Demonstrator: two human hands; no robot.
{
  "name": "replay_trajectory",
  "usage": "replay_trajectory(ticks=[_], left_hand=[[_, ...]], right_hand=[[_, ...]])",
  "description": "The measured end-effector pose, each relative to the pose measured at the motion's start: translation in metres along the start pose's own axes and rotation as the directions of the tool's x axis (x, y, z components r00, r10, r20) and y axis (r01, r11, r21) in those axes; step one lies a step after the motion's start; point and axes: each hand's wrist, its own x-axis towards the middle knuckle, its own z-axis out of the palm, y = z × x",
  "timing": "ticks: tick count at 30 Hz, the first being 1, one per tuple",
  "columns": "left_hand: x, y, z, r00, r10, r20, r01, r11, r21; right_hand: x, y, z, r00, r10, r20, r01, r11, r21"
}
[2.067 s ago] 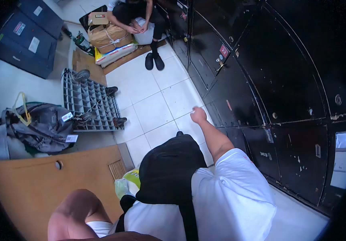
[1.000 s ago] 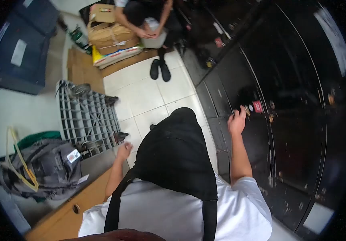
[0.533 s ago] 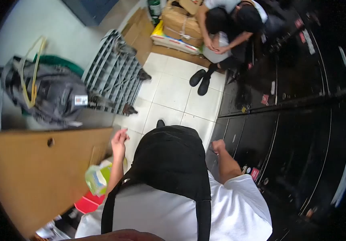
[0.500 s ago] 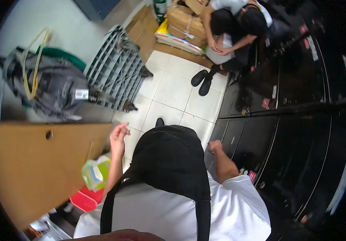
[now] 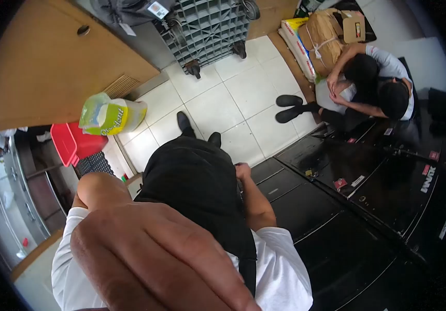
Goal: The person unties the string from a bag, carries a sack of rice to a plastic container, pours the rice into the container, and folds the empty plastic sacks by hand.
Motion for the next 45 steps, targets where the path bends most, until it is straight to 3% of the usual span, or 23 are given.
replay_trajectory(ticks=[1,2,3,4,6,8,9,10,12,13,15,18,20,22,23,25,30,33,35,39,41,43,45], left_hand=[[-0.006,0.000,0.005,0.999,-0.018,-0.026,0.018,1.000,-0.015],[-0.012,-0.001,0.010,0.998,-0.037,-0.052,0.035,0.999,-0.031],[-0.018,-0.008,0.023,0.967,0.058,-0.248,-0.088,0.990,-0.113],[-0.022,-0.019,0.039,0.892,0.135,-0.433,-0.225,0.960,-0.166],[-0.031,-0.038,0.062,0.626,0.216,-0.749,-0.506,0.843,-0.181],[-0.039,-0.046,-0.001,0.654,0.650,-0.389,-0.715,0.698,-0.037],[-0.057,-0.044,-0.047,0.729,0.681,-0.062,-0.673,0.731,0.110],[-0.071,-0.038,-0.091,0.723,0.636,0.271,-0.691,0.677,0.255],[-0.104,-0.039,-0.130,0.944,0.321,0.071,-0.298,0.746,0.596],[-0.119,-0.048,-0.152,0.983,0.149,-0.104,-0.045,0.753,0.656],[-0.159,-0.098,-0.208,0.904,0.052,-0.423,0.210,0.810,0.548],[-0.241,-0.125,-0.240,0.827,0.100,-0.553,0.274,0.788,0.551],[-0.295,-0.125,-0.249,0.792,-0.056,-0.608,0.374,0.831,0.411],[-0.339,-0.127,-0.261,0.727,-0.041,-0.685,0.401,0.836,0.375],[-0.359,-0.128,-0.268,0.659,-0.039,-0.751,0.435,0.834,0.339],[-0.391,-0.130,-0.285,0.609,-0.011,-0.793,0.483,0.798,0.360],[-0.452,-0.135,-0.336,0.547,0.011,-0.837,0.529,0.770,0.356],[-0.488,-0.147,-0.370,0.466,-0.042,-0.884,0.494,0.841,0.220],[-0.507,-0.149,-0.381,0.390,-0.076,-0.918,0.593,0.783,0.187],[-0.558,-0.184,-0.419,0.298,-0.107,-0.949,0.555,0.828,0.081],[-0.591,-0.208,-0.439,0.208,-0.139,-0.968,0.680,0.733,0.041],[-0.607,-0.210,-0.451,0.129,-0.186,-0.974,0.673,0.738,-0.052],[-0.641,-0.226,-0.471,0.073,-0.124,-0.990,0.583,0.810,-0.059]], right_hand=[[0.000,0.003,0.001,0.997,-0.078,-0.015,0.077,0.995,-0.069],[-0.006,0.009,0.002,0.999,-0.045,0.011,0.044,0.999,0.012],[-0.002,0.026,0.010,0.995,-0.098,0.034,0.100,0.993,-0.059],[0.005,0.041,0.016,0.987,-0.153,0.056,0.159,0.979,-0.123],[-0.011,0.033,0.004,0.987,-0.110,0.119,0.131,0.973,-0.188],[-0.022,0.037,-0.002,0.992,-0.104,0.071,0.116,0.978,-0.176],[-0.011,0.052,0.005,0.993,-0.064,0.098,0.089,0.957,-0.276],[-0.004,0.045,0.009,0.994,-0.022,0.108,0.060,0.927,-0.370],[-0.016,0.035,-0.002,0.988,-0.154,-0.028,0.148,0.976,-0.157],[0.034,0.083,0.016,0.981,-0.193,0.034,0.189,0.885,-0.426],[0.098,0.132,0.040,0.907,-0.351,0.235,0.418,0.667,-0.617],[0.022,0.009,0.023,0.991,-0.103,-0.080,0.077,0.958,-0.277],[0.010,-0.033,0.038,0.991,-0.131,-0.027,0.125,0.978,-0.169],[0.010,-0.061,0.054,0.967,-0.249,0.046,0.250,0.968,-0.021],[0.009,-0.074,0.061,0.966,-0.252,0.051,0.254,0.967,-0.031],[-0.007,-0.109,0.072,0.924,-0.376,0.070,0.380,0.888,-0.258],[-0.013,-0.134,0.112,0.957,-0.281,0.075,0.290,0.939,-0.184],[-0.012,-0.131,0.141,0.978,-0.207,0.024,0.208,0.968,-0.142],[-0.014,-0.131,0.152,0.980,-0.198,0.003,0.197,0.975,-0.104],[-0.040,-0.175,0.158,0.979,-0.171,0.107,0.197,0.926,-0.321],[-0.036,-0.191,0.167,0.973,-0.183,0.143,0.227,0.880,-0.418],[-0.042,-0.218,0.170,0.994,-0.081,0.077,0.108,0.866,-0.489],[-0.015,-0.237,0.178,0.992,-0.058,0.111,0.109,0.836,-0.537]])
